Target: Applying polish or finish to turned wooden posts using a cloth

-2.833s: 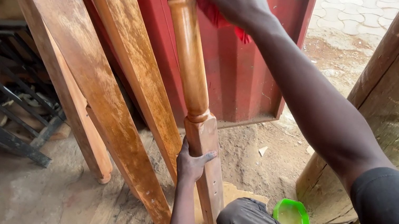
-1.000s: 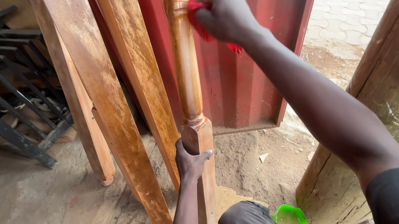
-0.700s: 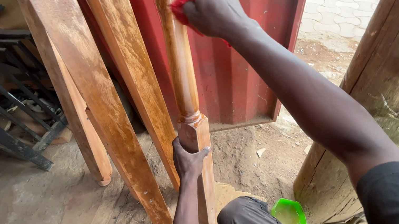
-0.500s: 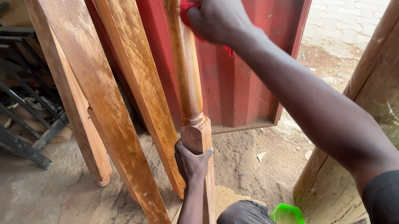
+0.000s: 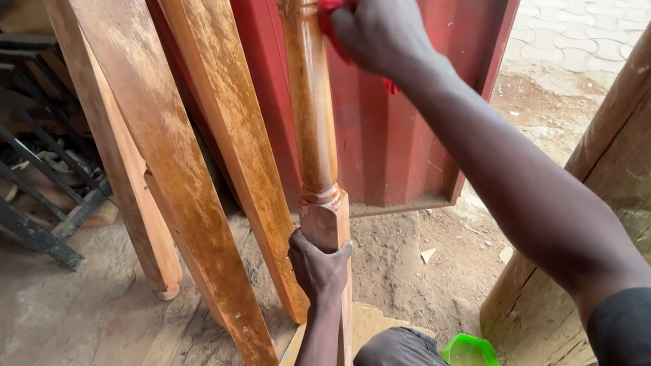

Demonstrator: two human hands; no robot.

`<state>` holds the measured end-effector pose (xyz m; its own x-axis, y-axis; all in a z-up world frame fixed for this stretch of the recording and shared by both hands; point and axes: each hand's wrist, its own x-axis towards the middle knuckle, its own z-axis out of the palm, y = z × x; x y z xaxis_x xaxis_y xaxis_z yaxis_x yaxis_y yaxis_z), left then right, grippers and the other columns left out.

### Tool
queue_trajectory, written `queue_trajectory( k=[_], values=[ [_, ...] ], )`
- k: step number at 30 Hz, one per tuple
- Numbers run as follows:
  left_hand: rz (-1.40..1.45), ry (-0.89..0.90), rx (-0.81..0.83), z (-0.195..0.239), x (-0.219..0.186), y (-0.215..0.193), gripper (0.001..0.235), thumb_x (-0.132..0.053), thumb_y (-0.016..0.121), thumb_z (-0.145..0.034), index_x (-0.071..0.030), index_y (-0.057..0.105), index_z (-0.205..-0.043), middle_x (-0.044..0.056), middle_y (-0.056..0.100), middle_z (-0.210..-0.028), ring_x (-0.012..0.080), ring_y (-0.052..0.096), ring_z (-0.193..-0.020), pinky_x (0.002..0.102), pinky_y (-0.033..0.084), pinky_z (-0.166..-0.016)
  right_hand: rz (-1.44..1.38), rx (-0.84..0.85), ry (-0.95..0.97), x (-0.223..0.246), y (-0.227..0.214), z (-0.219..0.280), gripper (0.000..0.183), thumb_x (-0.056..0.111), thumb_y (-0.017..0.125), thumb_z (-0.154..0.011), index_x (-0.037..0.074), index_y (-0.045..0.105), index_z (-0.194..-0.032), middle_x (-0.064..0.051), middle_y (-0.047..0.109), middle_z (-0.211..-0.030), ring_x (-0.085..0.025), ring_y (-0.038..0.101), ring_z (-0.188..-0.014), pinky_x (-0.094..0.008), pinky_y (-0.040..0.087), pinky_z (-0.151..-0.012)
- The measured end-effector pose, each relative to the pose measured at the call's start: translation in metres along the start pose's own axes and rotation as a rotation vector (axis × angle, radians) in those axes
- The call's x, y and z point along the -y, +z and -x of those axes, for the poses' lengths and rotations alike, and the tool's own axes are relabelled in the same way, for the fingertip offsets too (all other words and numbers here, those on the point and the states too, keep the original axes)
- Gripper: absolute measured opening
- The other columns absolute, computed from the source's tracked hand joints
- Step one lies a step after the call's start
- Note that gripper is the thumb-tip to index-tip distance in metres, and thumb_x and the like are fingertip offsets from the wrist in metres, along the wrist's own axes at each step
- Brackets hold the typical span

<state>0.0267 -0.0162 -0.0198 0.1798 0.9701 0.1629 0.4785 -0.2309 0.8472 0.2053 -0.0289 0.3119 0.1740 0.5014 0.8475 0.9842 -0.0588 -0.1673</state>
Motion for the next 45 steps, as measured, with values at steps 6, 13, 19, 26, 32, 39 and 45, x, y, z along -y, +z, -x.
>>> queue_trajectory(
  k=[6,13,19,26,32,39,45],
  values=[
    [-0.006,0.031,-0.021,0.005,0.005,0.002,0.095,-0.035,0.095,-0.058,-0.005,0.047,-0.134,0.019,0.06,-0.123,0.0398,0.058,-0.114,0.054,0.052,-0.088,-0.064,0.032,-0.171,0.036,-0.006,0.01,0.029,0.021,0.055,-0.101,0.007,0.07,-0.08,-0.011,0.044,-0.094,-0.033,0.041,-0.08,-0.043,0.039,-0.077],
    [-0.019,0.087,-0.06,0.005,0.011,0.006,0.091,-0.037,0.095,-0.058,-0.006,0.047,-0.129,0.018,0.06,-0.12,0.0402,0.058,-0.11,0.055,0.051,-0.084,-0.037,0.08,-0.139,0.022,-0.018,0.003,0.032,0.025,0.055,-0.1,0.016,0.082,-0.114,-0.012,0.042,-0.093,-0.035,0.042,-0.09,-0.044,0.042,-0.073],
    [-0.005,0.023,-0.027,0.003,0.008,0.003,0.093,-0.036,0.096,-0.057,-0.008,0.048,-0.131,0.017,0.061,-0.122,0.0388,0.059,-0.113,0.055,0.052,-0.087,-0.031,0.129,0.11,0.006,-0.012,-0.003,0.036,0.022,0.05,-0.084,0.021,0.084,-0.095,-0.009,0.06,-0.082,-0.033,0.047,-0.099,-0.044,0.041,-0.079],
    [0.012,0.012,0.034,0.001,0.004,-0.008,0.097,-0.039,0.095,-0.06,-0.007,0.045,-0.136,0.019,0.058,-0.13,0.0398,0.058,-0.119,0.056,0.051,-0.091,-0.115,0.002,-0.051,0.023,-0.015,0.005,0.023,0.025,0.059,-0.09,0.014,0.079,-0.085,-0.012,0.066,-0.08,-0.033,0.054,-0.087,-0.047,0.041,-0.069],
    [0.065,0.004,0.114,-0.002,0.005,-0.02,0.106,-0.041,0.096,-0.06,-0.007,0.042,-0.145,0.022,0.053,-0.143,0.0413,0.054,-0.129,0.053,0.045,-0.105,-0.324,0.051,-0.382,0.01,-0.002,0.043,0.027,0.001,0.062,-0.096,0.003,0.075,-0.12,-0.014,0.049,-0.104,-0.031,0.052,-0.095,-0.043,0.048,-0.073],
    [0.116,-0.022,0.214,-0.003,-0.001,-0.033,0.101,-0.037,0.096,-0.063,-0.01,0.046,-0.146,0.02,0.058,-0.138,0.0392,0.054,-0.135,0.052,0.04,-0.117,0.014,0.444,-0.499,0.025,0.035,0.164,0.01,0.017,0.069,-0.08,0.021,0.074,-0.087,-0.005,0.052,-0.104,-0.033,0.057,-0.096,-0.045,0.056,-0.07],
    [0.141,-0.012,0.22,-0.005,0.0,-0.038,0.098,-0.032,0.096,-0.063,-0.008,0.048,-0.145,0.021,0.059,-0.138,0.0408,0.055,-0.134,0.052,0.043,-0.113,0.137,0.218,-0.472,0.013,0.034,0.1,0.008,0.016,0.074,-0.079,0.021,0.075,-0.085,-0.003,0.056,-0.106,-0.031,0.06,-0.093,-0.04,0.057,-0.079]
  ],
)
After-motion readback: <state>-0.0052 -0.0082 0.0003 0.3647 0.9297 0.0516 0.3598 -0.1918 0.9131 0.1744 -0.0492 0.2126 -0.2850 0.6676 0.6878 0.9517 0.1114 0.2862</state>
